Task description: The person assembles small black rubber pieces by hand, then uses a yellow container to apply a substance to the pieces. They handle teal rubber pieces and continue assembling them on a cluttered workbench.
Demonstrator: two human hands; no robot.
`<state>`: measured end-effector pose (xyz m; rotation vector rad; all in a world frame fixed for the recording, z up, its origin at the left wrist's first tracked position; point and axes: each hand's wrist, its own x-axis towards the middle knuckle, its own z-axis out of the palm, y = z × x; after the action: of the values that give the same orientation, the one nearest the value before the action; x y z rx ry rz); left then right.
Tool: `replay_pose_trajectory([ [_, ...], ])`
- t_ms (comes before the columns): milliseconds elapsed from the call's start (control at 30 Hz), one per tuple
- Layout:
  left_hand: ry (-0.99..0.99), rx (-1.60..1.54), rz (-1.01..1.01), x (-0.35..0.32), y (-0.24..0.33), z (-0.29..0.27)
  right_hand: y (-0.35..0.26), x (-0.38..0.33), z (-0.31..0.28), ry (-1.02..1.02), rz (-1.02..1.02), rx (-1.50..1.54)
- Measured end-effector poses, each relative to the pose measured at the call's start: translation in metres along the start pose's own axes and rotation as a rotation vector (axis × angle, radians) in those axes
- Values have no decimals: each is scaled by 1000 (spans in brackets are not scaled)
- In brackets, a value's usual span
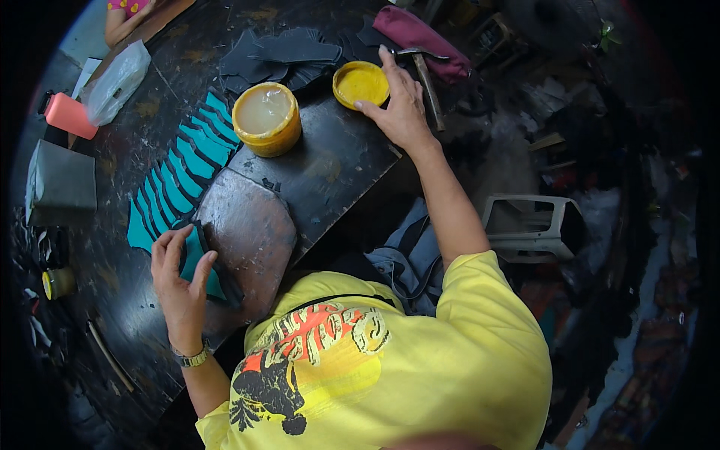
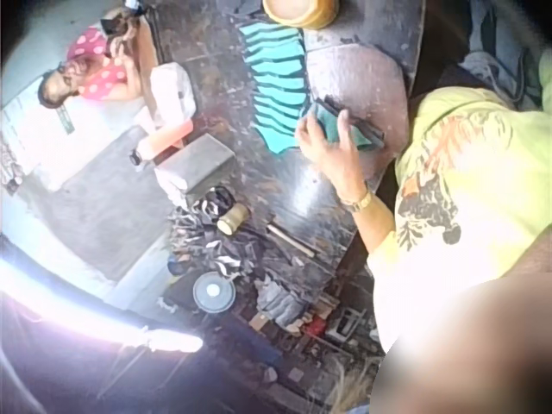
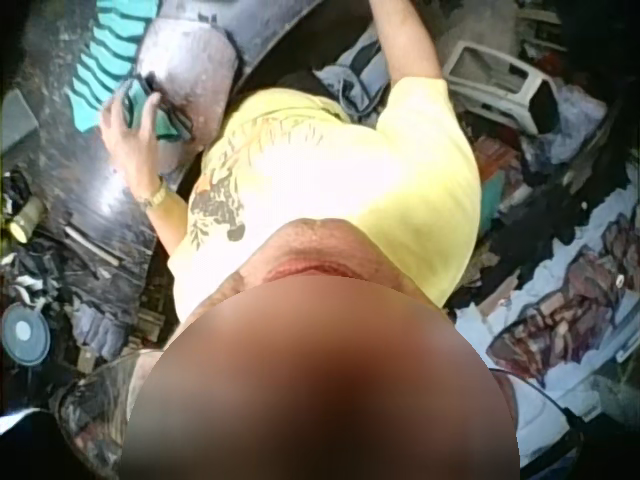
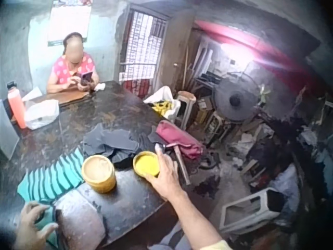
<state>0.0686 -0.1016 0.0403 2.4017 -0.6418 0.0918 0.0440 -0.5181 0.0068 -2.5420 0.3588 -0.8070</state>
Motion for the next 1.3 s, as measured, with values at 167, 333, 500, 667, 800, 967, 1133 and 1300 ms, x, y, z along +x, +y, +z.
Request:
replay_pose_trajectory([
  [167,-56,-8,-11,4,17,7,13,-23,-3,-107,-53,0],
  [333,-112,35,-23,5,19,11,7,-38,0,-87,-21,238],
  [500,-127,222,9,2,16,14,24,-16,8,141,53,316],
  [667,-146,337,24,-1,8,19,29,3,20,22,43,313],
  [800,-145,328,21,-4,2,20,18,1,24,-103,94,398],
  [967,-145,293,-3,-5,-2,20,-2,-21,17,-176,135,553],
  [1133,-147,285,1,-6,-9,17,-3,-26,6,-125,53,468],
  [1300,-144,323,4,-10,-14,12,39,17,2,-26,-111,55],
])
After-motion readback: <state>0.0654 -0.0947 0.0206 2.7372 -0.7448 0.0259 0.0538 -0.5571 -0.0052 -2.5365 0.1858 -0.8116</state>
